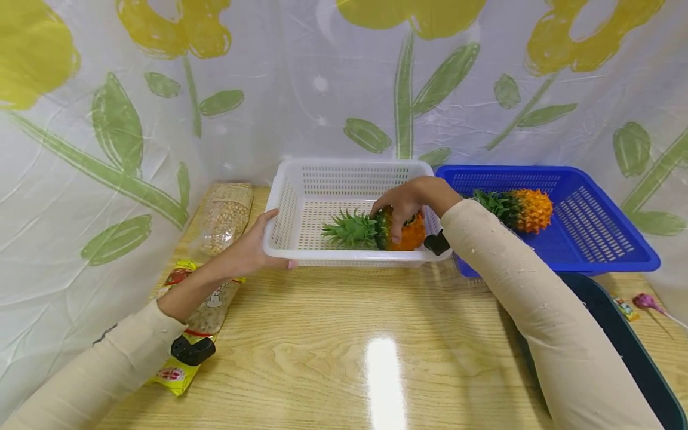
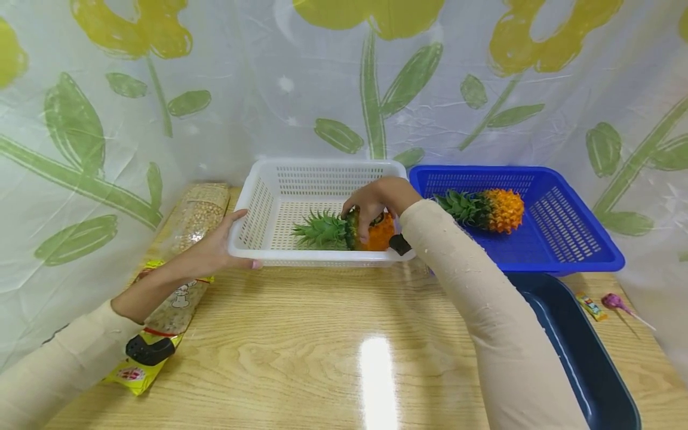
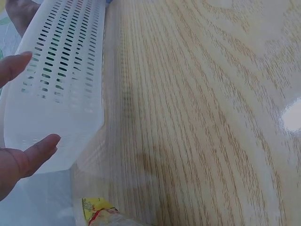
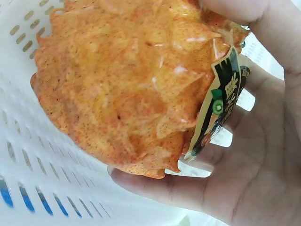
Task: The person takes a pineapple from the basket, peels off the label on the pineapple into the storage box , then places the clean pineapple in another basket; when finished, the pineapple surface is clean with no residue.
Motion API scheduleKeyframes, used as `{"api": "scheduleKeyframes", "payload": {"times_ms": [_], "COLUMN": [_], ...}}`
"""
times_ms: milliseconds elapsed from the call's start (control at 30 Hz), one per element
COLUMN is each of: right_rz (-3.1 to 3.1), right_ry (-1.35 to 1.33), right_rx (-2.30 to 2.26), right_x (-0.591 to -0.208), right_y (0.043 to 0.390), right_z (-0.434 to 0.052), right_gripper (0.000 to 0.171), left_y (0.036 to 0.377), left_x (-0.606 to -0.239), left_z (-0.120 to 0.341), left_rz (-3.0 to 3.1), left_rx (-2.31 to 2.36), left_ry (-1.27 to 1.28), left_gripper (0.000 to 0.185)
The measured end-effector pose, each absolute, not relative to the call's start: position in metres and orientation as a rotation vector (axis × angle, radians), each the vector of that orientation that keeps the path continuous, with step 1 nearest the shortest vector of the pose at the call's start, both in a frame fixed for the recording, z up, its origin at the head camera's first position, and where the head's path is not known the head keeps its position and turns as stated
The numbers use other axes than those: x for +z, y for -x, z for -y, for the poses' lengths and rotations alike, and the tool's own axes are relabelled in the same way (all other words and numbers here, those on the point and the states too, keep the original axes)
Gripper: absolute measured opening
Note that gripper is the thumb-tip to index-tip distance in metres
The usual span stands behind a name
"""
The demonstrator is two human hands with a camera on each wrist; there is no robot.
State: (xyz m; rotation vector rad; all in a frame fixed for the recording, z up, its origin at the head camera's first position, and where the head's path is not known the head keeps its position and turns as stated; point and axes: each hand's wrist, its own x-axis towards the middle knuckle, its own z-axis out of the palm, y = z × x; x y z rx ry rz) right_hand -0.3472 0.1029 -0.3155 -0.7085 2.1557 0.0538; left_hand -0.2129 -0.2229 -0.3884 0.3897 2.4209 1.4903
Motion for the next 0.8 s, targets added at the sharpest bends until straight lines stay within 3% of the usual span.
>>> {"api": "scheduleKeyframes", "payload": {"times_ms": [800], "right_rz": [-2.280], "right_ry": [0.835], "right_rx": [-0.047], "right_x": [-0.269], "right_y": [0.328], "right_z": [-0.127], "right_gripper": [0.092], "left_y": [0.210], "left_x": [-0.388], "left_z": [0.222], "left_rz": [-2.456], "left_rx": [1.453], "left_ry": [-0.386], "left_gripper": [0.124]}}
